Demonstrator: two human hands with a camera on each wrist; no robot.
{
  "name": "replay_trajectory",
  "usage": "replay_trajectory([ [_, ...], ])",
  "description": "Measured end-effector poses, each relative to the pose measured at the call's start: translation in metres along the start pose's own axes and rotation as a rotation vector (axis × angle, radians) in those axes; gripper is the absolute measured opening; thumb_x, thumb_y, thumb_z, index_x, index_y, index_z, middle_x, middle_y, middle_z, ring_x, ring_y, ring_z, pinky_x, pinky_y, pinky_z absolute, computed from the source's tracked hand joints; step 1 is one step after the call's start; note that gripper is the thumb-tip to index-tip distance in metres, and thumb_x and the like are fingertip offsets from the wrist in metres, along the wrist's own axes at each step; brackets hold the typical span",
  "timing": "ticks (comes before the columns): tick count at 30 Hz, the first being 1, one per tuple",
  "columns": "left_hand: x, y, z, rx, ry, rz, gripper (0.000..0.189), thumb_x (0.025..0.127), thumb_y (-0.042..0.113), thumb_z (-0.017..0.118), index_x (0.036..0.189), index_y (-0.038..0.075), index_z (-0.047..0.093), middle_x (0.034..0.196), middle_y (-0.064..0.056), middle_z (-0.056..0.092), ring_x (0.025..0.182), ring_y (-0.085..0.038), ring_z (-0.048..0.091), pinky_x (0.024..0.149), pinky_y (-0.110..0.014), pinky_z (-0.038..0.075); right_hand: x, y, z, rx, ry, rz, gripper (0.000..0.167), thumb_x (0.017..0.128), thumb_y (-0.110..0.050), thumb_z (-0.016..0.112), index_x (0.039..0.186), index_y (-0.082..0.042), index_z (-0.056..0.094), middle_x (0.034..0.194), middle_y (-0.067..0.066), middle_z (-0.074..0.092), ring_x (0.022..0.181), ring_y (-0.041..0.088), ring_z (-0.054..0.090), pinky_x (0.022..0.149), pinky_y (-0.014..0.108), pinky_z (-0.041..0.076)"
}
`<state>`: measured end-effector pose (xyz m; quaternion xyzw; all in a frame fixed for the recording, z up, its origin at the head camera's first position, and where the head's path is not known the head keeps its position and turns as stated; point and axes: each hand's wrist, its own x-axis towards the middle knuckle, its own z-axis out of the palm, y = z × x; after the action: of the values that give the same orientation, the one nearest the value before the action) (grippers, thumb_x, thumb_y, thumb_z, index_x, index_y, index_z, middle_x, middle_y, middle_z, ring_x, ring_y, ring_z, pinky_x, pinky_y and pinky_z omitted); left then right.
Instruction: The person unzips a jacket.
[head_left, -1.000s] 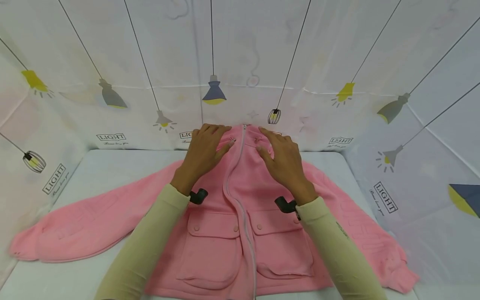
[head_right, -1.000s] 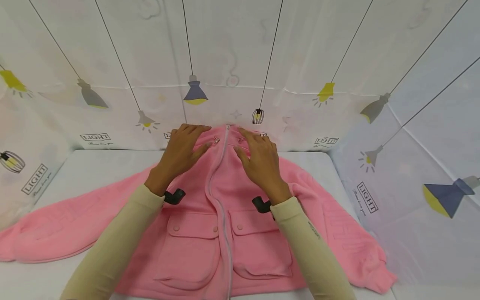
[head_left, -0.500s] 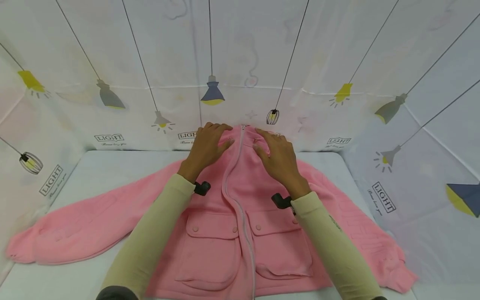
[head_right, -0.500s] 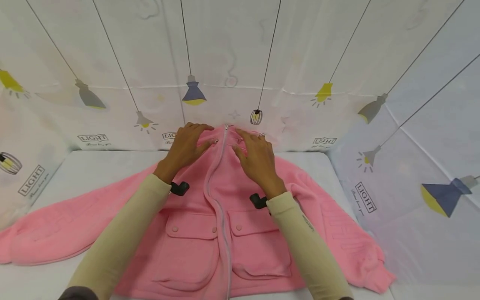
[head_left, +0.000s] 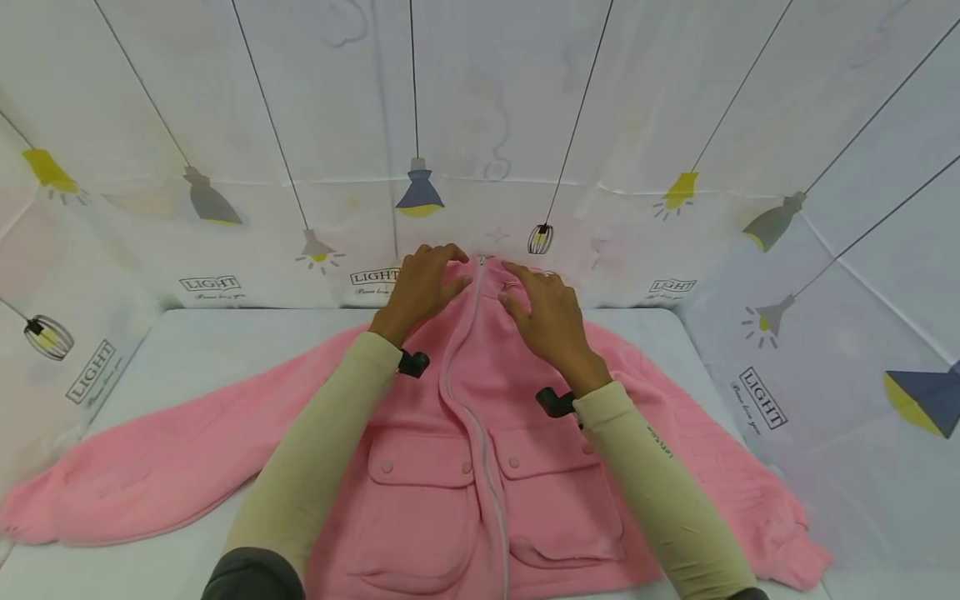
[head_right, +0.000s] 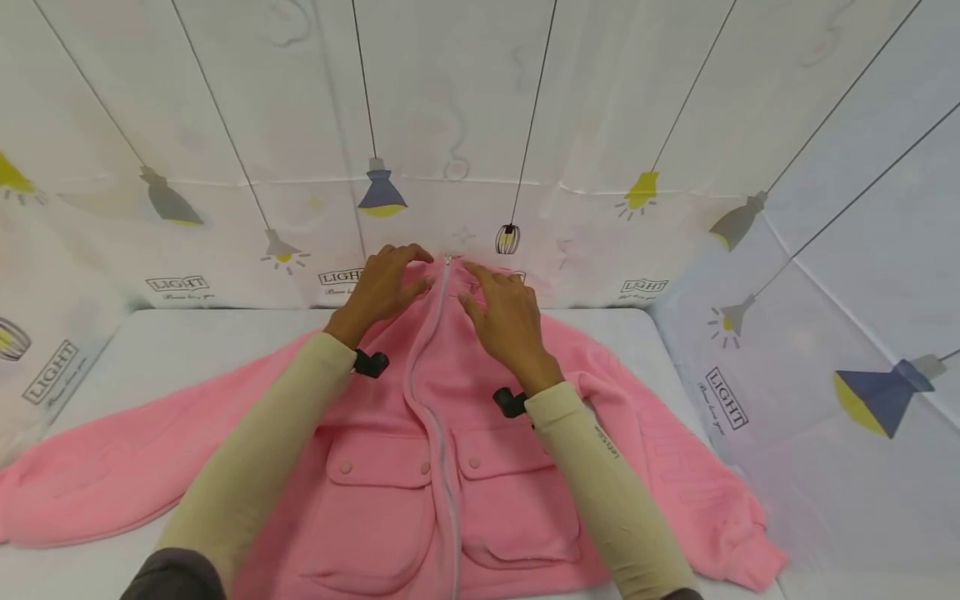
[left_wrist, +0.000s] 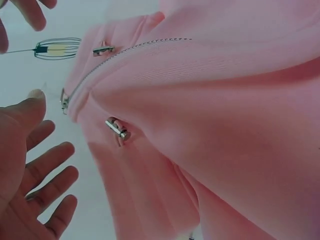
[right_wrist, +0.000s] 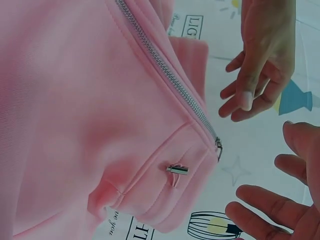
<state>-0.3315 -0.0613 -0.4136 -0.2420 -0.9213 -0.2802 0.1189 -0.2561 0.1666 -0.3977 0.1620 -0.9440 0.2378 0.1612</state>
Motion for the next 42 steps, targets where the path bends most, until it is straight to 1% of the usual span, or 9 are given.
replay_trajectory([
  [6,0.014,-0.004,0.007,-0.027,-0.013,-0.026,0.031,0.104,0.028,0.068,0.132,0.013,0.064,0.133,-0.010,0.071,0.123,-0.036,0.060,0.109,-0.057,0.044,0.001,0.000,0.001,-0.014,-0.004,0.001,0.052,0.107,-0.035,0.063,0.157,-0.025,0.053,0.143,0.014,0.069,0.121,0.045,0.062,0.105,0.069,0.045],
  [11,0.025,-0.005,0.011,-0.067,-0.068,-0.073,0.029,0.106,0.029,0.066,0.130,0.015,0.061,0.133,-0.012,0.068,0.128,-0.036,0.059,0.114,-0.058,0.040,0.001,0.000,0.002,-0.016,0.005,-0.002,0.052,0.106,-0.035,0.065,0.156,-0.024,0.055,0.143,0.012,0.070,0.117,0.044,0.063,0.101,0.068,0.047],
  [14,0.029,-0.005,0.012,-0.106,-0.101,-0.085,0.028,0.106,0.029,0.065,0.129,0.014,0.059,0.133,-0.011,0.067,0.129,-0.034,0.058,0.117,-0.057,0.037,0.001,0.001,0.002,-0.017,0.014,-0.013,0.051,0.106,-0.034,0.065,0.155,-0.022,0.056,0.141,0.014,0.070,0.115,0.044,0.064,0.099,0.068,0.048],
  [20,0.034,-0.005,0.016,-0.163,-0.122,-0.095,0.024,0.104,0.026,0.067,0.122,0.011,0.061,0.121,-0.011,0.069,0.118,-0.030,0.062,0.114,-0.057,0.035,0.000,0.002,0.002,-0.024,0.014,-0.025,0.051,0.107,-0.035,0.064,0.156,-0.022,0.055,0.141,0.014,0.070,0.117,0.043,0.064,0.097,0.066,0.049],
  [23,0.037,-0.004,0.019,-0.170,-0.116,-0.095,0.024,0.102,0.027,0.070,0.117,0.011,0.060,0.114,-0.010,0.068,0.111,-0.029,0.062,0.111,-0.055,0.035,0.000,0.002,0.002,-0.030,0.021,-0.026,0.052,0.106,-0.034,0.065,0.155,-0.022,0.055,0.141,0.013,0.070,0.118,0.043,0.065,0.098,0.066,0.049],
  [27,0.041,-0.001,0.020,-0.197,-0.094,-0.092,0.026,0.098,0.027,0.074,0.111,0.011,0.058,0.111,-0.009,0.066,0.107,-0.028,0.062,0.109,-0.051,0.038,0.001,0.003,0.001,-0.038,0.029,-0.027,0.051,0.106,-0.033,0.066,0.155,-0.022,0.056,0.138,0.014,0.072,0.114,0.044,0.066,0.096,0.066,0.049],
  [31,0.041,0.003,0.018,-0.244,-0.099,-0.105,0.026,0.096,0.024,0.076,0.107,0.012,0.057,0.113,-0.009,0.067,0.110,-0.029,0.063,0.110,-0.049,0.041,0.003,0.002,0.004,-0.023,0.028,-0.030,0.051,0.106,-0.033,0.066,0.154,-0.020,0.056,0.132,0.015,0.074,0.108,0.043,0.066,0.094,0.065,0.050],
  [35,0.040,0.007,0.016,-0.287,-0.095,-0.100,0.021,0.094,0.017,0.076,0.102,0.011,0.058,0.114,-0.009,0.069,0.111,-0.028,0.066,0.109,-0.050,0.041,0.005,0.000,0.007,-0.013,0.025,-0.028,0.052,0.105,-0.031,0.068,0.154,-0.020,0.056,0.127,0.015,0.074,0.105,0.042,0.066,0.092,0.063,0.050],
  [42,0.030,0.012,0.014,-0.426,-0.058,-0.066,0.022,0.088,0.003,0.078,0.092,0.008,0.058,0.104,-0.007,0.069,0.102,-0.025,0.068,0.093,-0.041,0.050,0.012,0.001,0.010,0.022,0.034,-0.004,0.053,0.104,-0.026,0.070,0.154,-0.020,0.055,0.128,0.014,0.073,0.106,0.039,0.065,0.091,0.059,0.049],
])
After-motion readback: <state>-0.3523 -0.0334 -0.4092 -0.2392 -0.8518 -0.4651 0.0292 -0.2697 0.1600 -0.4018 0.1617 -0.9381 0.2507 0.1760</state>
